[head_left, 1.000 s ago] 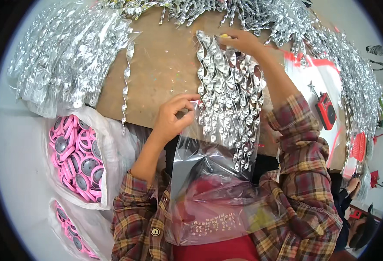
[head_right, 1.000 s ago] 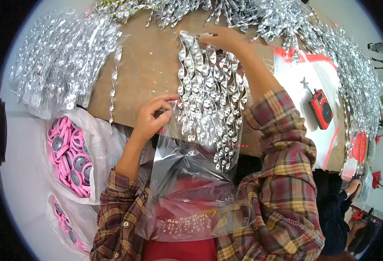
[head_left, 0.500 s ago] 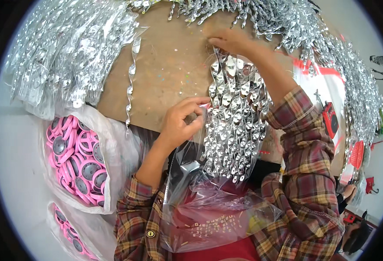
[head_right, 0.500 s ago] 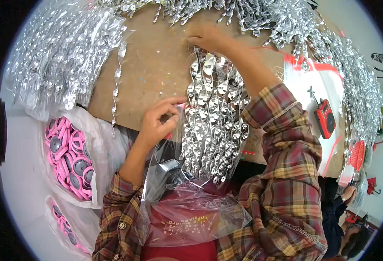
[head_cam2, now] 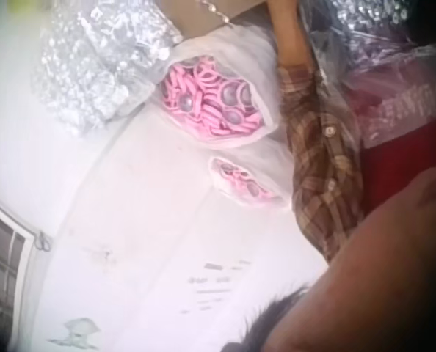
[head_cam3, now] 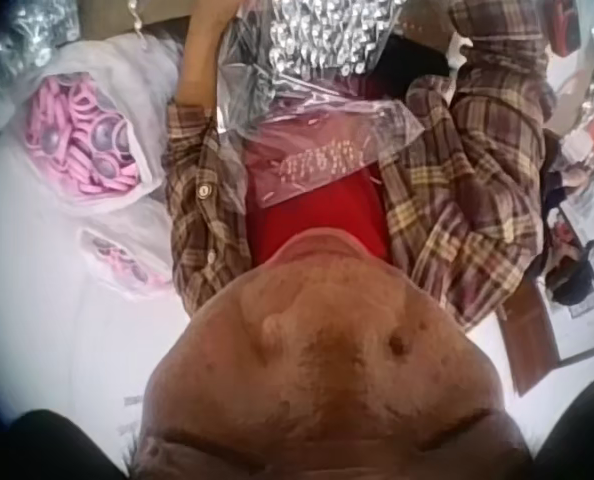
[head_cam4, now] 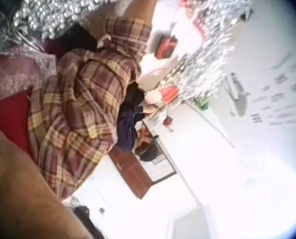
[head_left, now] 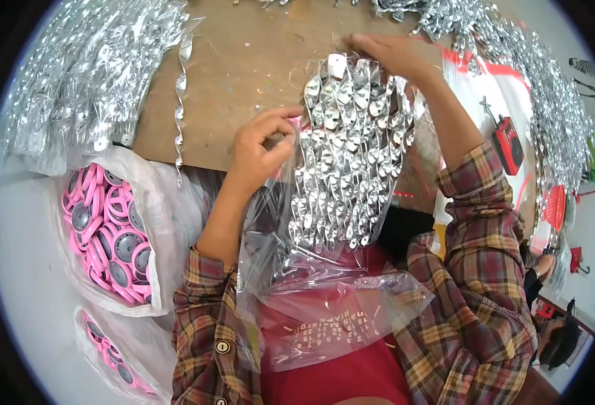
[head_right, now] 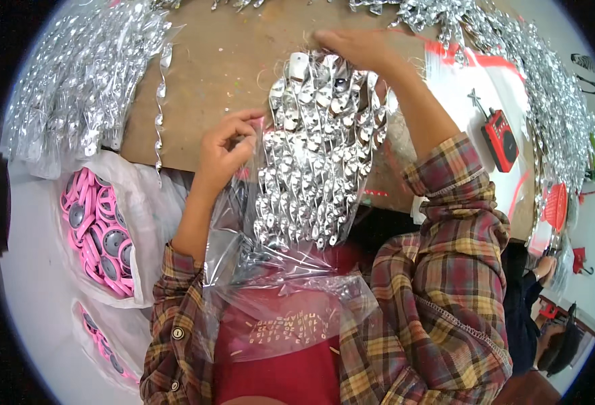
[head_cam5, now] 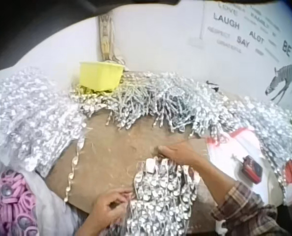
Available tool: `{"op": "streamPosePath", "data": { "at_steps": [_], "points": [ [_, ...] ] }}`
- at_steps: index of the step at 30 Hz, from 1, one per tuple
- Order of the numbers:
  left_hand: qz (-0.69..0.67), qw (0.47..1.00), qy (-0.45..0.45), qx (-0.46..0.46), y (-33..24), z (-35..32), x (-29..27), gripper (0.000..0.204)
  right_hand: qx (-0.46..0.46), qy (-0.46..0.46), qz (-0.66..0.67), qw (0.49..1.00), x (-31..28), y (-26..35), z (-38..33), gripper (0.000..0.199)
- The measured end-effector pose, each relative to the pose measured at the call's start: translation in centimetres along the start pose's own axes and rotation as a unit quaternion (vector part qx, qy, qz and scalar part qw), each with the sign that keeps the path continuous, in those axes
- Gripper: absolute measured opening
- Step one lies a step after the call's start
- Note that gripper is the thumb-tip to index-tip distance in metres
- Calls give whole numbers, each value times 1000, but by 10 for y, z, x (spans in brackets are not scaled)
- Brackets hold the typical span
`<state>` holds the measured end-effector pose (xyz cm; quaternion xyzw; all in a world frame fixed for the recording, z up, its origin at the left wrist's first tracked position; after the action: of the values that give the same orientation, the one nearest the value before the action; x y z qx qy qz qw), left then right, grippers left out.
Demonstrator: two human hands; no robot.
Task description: Preparing and packaging silver leaf-shaped decorative items into plastic bags.
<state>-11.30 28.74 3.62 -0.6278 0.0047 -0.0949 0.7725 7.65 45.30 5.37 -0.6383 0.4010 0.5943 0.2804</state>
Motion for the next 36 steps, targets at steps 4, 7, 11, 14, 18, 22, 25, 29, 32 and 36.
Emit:
{"op": "streamPosePath", "data": {
  "at_steps": [4,7,11,14,18,22,25,29,32,36],
  "points": [
    [-1,1000,14,4,4,3,2,4,-45,23,289,956,12,40,-28,52],
    [-61,998,8,-26,2,4,3,2,6,-15,275,961,8,1,-27,56],
    [-74,997,2,-24,3,-1,1,2,36,-101,249,963,-1,-14,0,58],
    [-89,995,3,-33,7,0,4,2,18,-122,148,981,-11,11,22,59],
    [-102,994,-7,-32,11,1,3,4,-30,40,90,995,13,44,26,56],
    [-87,996,-23,-23,8,-7,-9,9,-86,-20,126,988,-18,44,-21,53],
    [-120,992,-31,-30,15,-1,-5,10,27,-98,204,974,-21,-31,-58,52],
    [-85,996,-21,-18,12,-1,-3,9,171,-65,262,948,25,-35,-102,51],
    [-91,995,-34,-25,18,-3,-5,9,139,-70,364,918,25,-4,-119,48],
    [-101,994,-34,-27,21,2,-8,7,94,-263,268,922,-25,-21,-153,36]
  ]
}}
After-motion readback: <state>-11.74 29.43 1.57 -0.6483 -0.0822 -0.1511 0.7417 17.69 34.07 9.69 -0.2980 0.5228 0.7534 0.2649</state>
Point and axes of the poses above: each hand's wrist, its own z-axis towards the middle knuckle, its own x-axis out of the palm, y = z × x, the point moved 10 cm from there along z, towards the middle knuckle, and after that the axes turned 15 degrees about -z, right-handed, at the moved point
